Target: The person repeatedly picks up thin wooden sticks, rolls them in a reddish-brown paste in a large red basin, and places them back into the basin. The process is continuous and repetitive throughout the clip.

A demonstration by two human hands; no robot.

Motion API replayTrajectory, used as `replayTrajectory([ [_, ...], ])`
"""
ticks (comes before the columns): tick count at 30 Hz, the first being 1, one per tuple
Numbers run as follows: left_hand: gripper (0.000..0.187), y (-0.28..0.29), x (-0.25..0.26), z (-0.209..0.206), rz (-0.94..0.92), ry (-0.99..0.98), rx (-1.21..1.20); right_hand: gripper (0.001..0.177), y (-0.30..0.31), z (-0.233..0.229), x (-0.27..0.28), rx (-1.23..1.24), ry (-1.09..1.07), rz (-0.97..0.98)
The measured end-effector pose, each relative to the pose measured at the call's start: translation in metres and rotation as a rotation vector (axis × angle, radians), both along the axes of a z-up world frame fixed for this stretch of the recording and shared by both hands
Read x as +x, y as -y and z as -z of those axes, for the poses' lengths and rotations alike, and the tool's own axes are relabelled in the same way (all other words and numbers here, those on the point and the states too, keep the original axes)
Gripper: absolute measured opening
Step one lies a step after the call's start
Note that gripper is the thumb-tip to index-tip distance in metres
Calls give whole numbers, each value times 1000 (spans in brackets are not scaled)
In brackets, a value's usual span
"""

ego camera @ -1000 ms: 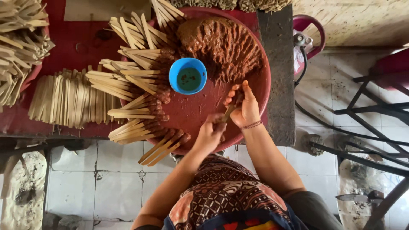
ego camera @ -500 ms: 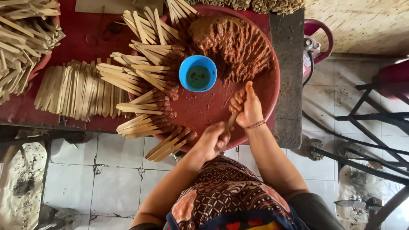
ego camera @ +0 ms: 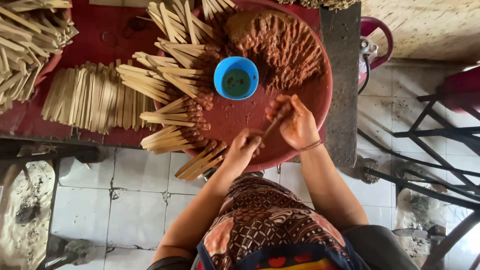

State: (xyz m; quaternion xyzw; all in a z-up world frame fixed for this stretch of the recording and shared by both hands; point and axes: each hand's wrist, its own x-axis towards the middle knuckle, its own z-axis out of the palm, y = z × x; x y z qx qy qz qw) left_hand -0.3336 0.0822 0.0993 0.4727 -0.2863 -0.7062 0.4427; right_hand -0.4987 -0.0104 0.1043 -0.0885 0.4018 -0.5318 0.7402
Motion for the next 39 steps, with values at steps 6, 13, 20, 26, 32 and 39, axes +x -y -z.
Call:
replayTrajectory([
  [6, 26, -4, -5, 25, 132, 536, -428, 38, 1, 15, 13, 122, 43, -50],
  [13, 20, -10, 4, 16, 38, 379, -247, 45, -4, -21, 27, 100, 7, -50],
  [20, 18, -14, 11, 23, -92, 1284, -785, 41, -3, -15, 39, 94, -46, -72],
  [26, 19, -29, 93, -5, -286, 1326, -599, 29, -11, 69, 30, -869, -1708, -842],
  [32, 19, -68, 115, -49, -125, 1272, -344, 21, -21, 105, 1, -1586, -1883, -1253],
  [39, 19, -97, 88, -26, -72, 1265, -331, 22, 107, 107, -53, -1400, -2262, -258],
])
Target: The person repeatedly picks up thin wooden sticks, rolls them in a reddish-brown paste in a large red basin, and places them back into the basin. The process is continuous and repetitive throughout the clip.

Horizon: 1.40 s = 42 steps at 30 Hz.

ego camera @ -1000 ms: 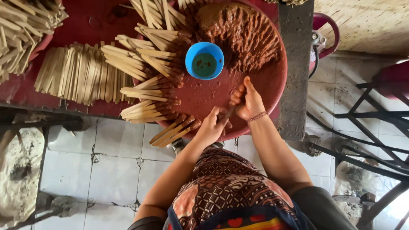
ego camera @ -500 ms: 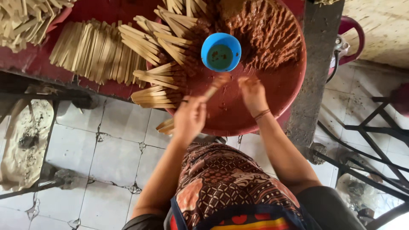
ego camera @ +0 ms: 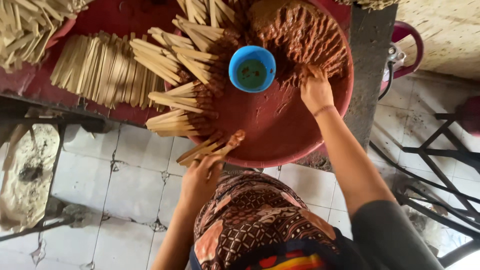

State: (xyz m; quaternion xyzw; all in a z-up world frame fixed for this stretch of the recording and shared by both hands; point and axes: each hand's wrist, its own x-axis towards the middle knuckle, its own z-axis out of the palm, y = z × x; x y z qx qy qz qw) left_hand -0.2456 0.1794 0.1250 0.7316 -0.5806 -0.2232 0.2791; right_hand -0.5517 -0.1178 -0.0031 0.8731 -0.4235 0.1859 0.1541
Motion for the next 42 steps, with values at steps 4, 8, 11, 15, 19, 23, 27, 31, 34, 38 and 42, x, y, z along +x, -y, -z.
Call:
replayTrajectory([
  [4, 22, -3, -14, 11, 159, 89, 59, 18, 0, 51, 0, 282, -158, 252],
  [8, 34, -4, -24, 20, 232, 234, 133, 23, -28, -3, 2, 270, -88, 358],
  [11, 54, 6, -24, 6, 253, 261, 127, 22, -36, 26, -3, 506, -151, 391],
  [15, 51, 14, -18, -23, 252, 235, 209, 17, -53, -35, 11, 757, 196, 275],
  [19, 51, 14, 16, -30, 248, 257, 237, 12, -70, -55, 4, 1166, 1325, 497],
  [23, 33, 27, 95, -67, 58, 397, -186, 30, -59, -13, -11, 1095, 1985, 486],
  [27, 29, 72, 200, -40, -193, 119, -155, 30, -48, -44, -3, 1077, 1987, 592],
  [31, 25, 129, 231, 12, -254, -139, 130, 49, -15, -46, -8, 1272, 1849, 389],
  [34, 34, 165, 233, 57, -150, 19, 278, 51, -1, -64, -12, 1221, 1842, 479],
  [38, 45, 189, 231, 73, -51, 259, 494, 6, -25, -128, 31, 1180, 2003, 285],
  [42, 28, 183, 243, 103, -112, 219, 140, 10, -47, -137, 41, 1141, 2112, 212],
])
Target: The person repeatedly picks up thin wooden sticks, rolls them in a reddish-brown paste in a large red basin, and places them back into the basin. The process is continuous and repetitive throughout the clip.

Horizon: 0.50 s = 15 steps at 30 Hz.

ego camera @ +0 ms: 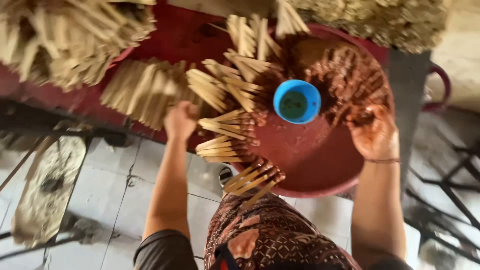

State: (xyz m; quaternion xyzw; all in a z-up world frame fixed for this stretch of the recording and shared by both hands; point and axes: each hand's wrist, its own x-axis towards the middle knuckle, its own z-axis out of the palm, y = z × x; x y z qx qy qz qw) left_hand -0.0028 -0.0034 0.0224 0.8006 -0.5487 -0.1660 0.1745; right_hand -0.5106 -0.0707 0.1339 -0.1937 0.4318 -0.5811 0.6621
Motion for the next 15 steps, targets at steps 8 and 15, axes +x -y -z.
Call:
replayTrajectory([
  [8, 15, -22, -104, -131, 9, -287, -812, 28, -41, -48, 24, -177, -23, -94],
  [15, 37, -31, -257, -190, 409, -780, -704, 25, -65, -83, 40, -287, -98, -46],
])
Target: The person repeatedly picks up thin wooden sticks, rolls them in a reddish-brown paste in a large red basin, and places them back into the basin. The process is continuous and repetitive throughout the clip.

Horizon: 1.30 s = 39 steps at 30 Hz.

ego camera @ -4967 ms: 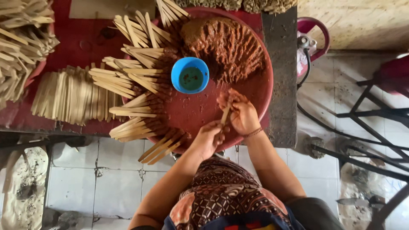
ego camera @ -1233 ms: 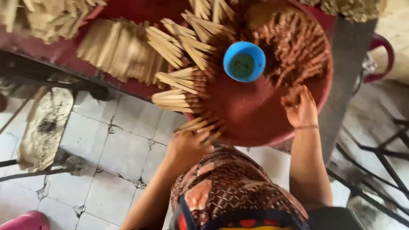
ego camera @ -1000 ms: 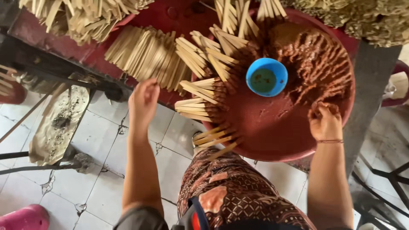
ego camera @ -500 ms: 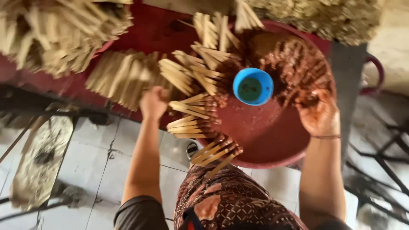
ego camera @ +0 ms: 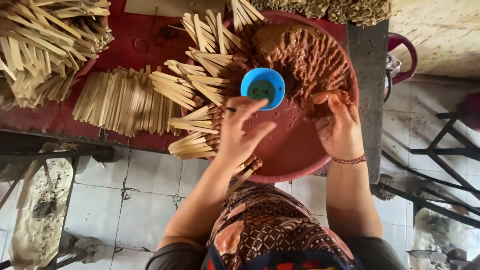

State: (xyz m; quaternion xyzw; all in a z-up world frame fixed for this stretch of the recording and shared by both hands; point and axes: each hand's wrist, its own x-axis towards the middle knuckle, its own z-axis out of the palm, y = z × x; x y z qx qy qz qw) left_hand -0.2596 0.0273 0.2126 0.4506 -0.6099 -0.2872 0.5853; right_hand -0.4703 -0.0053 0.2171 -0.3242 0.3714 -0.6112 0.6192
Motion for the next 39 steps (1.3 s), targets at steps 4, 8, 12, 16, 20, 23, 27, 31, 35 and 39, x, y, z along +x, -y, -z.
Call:
replayTrajectory([
  [4, 43, 0, -31, -5, 21, -15, -17, 24, -8, -9, -1, -17, 16, 33],
  [8, 35, 0, -43, -9, 5, -6, -75, 23, -10, 5, -11, -34, 77, 46],
  [12, 22, 2, -51, -14, -5, -9, -146, 26, -14, 0, -12, -94, 69, 38],
  [16, 8, 3, -51, -18, -35, 12, -182, 27, -12, 1, -15, -98, 73, 3],
  [20, 5, 3, -47, -13, -82, 19, -171, 26, -10, 7, -18, -85, 94, -19],
  [23, 6, 4, -35, 0, -166, 34, -218, 24, -4, 12, -18, -42, 150, -20],
  [27, 7, -32, 67, -17, -399, 214, -196, 23, 4, 26, -32, -2, 105, -70],
  [31, 25, -117, 209, -5, -944, 713, -192, 4, 18, 69, -68, 67, 71, -5],
  [35, 63, -164, 274, -18, -749, 1199, 1777, 15, 32, 107, -84, 199, -123, 29],
  [39, 57, -158, 306, 62, -693, 1231, 1662, 20, 72, 161, -96, 274, -125, -7],
])
